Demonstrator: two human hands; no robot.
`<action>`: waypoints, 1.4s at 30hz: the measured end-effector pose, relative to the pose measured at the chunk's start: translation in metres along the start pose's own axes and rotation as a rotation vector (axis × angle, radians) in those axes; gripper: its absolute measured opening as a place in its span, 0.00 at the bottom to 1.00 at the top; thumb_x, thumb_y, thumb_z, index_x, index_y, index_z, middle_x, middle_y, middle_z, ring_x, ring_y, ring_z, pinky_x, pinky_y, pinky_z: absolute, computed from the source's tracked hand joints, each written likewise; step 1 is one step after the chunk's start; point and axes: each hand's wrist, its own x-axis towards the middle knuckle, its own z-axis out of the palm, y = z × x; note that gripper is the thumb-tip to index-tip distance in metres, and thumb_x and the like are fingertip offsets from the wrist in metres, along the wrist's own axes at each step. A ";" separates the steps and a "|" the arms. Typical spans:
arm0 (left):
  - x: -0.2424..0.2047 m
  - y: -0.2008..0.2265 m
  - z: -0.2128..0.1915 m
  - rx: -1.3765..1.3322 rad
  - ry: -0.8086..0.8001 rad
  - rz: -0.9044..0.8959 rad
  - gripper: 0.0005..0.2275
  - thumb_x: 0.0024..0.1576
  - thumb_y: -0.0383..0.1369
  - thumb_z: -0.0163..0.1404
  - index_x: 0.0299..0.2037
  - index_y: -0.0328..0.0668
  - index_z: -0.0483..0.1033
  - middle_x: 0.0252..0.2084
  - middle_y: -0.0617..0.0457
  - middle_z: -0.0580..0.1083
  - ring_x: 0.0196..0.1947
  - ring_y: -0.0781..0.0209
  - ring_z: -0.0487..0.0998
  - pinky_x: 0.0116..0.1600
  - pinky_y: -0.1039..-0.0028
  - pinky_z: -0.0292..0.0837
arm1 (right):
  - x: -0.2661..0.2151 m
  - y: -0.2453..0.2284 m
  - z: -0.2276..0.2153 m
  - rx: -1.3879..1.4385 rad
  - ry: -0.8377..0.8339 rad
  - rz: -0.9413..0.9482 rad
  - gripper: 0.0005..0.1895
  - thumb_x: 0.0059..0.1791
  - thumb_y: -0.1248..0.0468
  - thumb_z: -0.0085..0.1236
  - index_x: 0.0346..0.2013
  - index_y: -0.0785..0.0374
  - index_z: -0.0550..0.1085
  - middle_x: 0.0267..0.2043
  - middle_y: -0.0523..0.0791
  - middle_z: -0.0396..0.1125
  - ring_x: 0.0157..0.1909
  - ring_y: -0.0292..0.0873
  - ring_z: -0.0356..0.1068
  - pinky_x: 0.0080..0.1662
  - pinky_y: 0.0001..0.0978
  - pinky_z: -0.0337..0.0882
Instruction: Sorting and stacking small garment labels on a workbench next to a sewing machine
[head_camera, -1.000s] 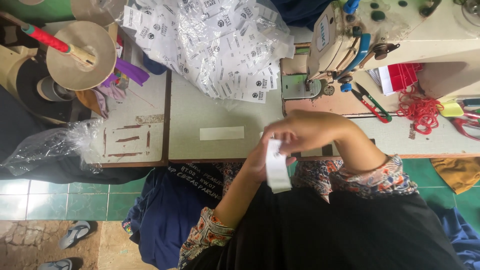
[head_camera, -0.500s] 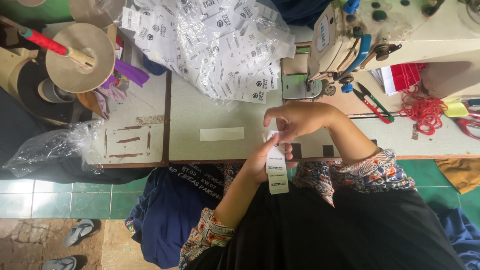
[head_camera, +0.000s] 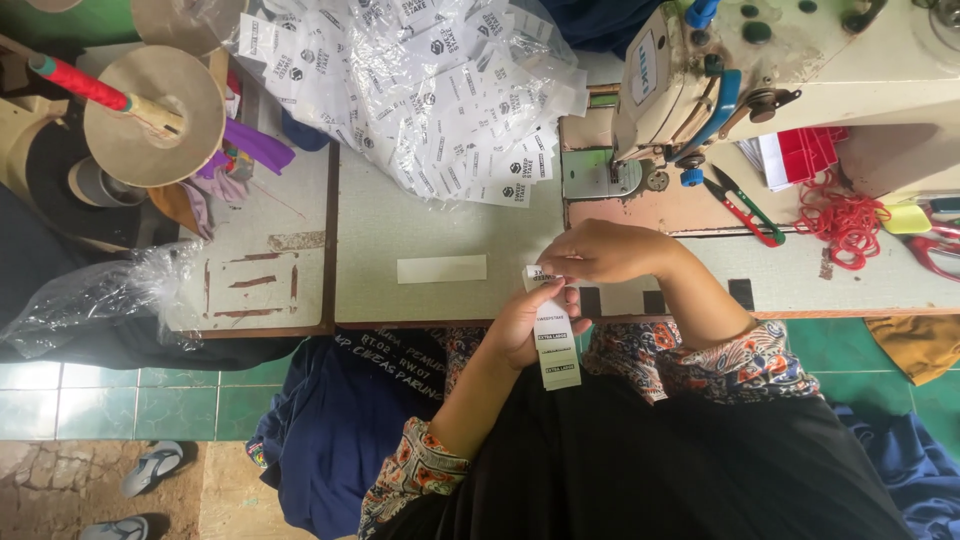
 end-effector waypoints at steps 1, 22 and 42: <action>0.000 0.000 0.000 0.000 -0.001 0.003 0.12 0.66 0.35 0.49 0.55 0.37 0.73 0.38 0.53 0.73 0.38 0.62 0.79 0.51 0.53 0.81 | 0.004 0.003 -0.002 -0.002 -0.001 -0.002 0.17 0.55 0.63 0.44 0.44 0.73 0.78 0.36 0.59 0.75 0.38 0.57 0.78 0.38 0.48 0.78; 0.010 -0.001 -0.032 -0.201 0.031 -0.059 0.10 0.66 0.39 0.49 0.51 0.44 0.76 0.35 0.58 0.74 0.34 0.68 0.79 0.53 0.53 0.80 | 0.047 0.009 -0.002 -0.080 0.145 0.188 0.15 0.54 0.66 0.46 0.51 0.68 0.76 0.43 0.57 0.74 0.43 0.54 0.76 0.44 0.45 0.78; -0.005 0.015 -0.019 -0.096 0.177 0.081 0.09 0.67 0.44 0.48 0.43 0.50 0.70 0.28 0.65 0.64 0.28 0.75 0.69 0.52 0.62 0.82 | 0.134 0.104 0.001 -0.471 0.765 0.577 0.11 0.48 0.56 0.61 0.42 0.55 0.76 0.36 0.44 0.72 0.46 0.50 0.69 0.52 0.51 0.58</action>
